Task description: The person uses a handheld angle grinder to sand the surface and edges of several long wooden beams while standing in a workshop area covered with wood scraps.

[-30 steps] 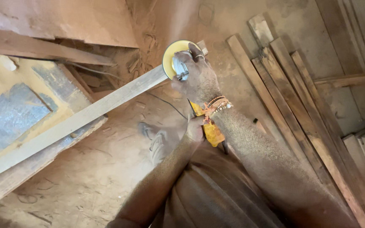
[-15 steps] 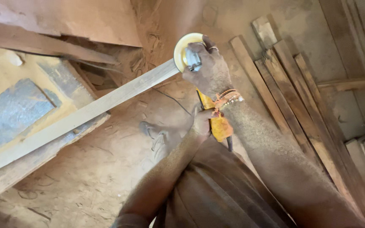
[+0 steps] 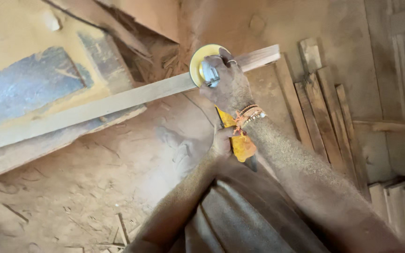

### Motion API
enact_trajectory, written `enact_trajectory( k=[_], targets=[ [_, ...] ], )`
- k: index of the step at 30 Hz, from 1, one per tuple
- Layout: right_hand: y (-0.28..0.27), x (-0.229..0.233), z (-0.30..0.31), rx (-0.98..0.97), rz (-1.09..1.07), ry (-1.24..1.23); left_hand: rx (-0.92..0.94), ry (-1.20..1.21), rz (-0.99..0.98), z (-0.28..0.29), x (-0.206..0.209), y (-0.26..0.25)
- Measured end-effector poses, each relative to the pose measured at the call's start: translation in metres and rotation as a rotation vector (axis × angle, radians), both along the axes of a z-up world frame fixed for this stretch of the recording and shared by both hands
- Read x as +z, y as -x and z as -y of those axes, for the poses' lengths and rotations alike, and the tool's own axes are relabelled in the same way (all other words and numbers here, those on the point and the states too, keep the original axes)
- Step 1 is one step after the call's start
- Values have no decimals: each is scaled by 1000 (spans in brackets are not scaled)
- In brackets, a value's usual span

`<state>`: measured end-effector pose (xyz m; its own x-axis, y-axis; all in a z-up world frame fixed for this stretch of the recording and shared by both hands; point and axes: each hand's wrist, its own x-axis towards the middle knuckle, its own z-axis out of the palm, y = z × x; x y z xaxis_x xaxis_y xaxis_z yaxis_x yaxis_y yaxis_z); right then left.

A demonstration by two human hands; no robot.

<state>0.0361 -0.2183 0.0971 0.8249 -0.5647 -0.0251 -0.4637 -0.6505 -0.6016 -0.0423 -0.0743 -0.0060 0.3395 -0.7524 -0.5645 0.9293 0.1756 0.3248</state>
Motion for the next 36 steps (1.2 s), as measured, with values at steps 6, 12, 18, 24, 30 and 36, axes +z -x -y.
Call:
enact_trajectory(
  k=[6,12,18,24,30,36],
  targets=[
    [-45,0,-61,75,-3,11,87,9,-28,-53,-12,-27],
    [-96,1,-134,156,-69,-33,107,-16,-40,-120,-26,-61],
    [-158,-8,-225,263,-26,-14,293,15,61,-197,-10,-125],
    [-197,-11,-274,297,1,-52,365,26,32,-238,3,-164],
    [-175,-37,-231,378,139,-285,262,96,49,-207,6,-151],
    [-133,-23,-160,276,76,52,122,61,33,-150,34,-136]
  ],
)
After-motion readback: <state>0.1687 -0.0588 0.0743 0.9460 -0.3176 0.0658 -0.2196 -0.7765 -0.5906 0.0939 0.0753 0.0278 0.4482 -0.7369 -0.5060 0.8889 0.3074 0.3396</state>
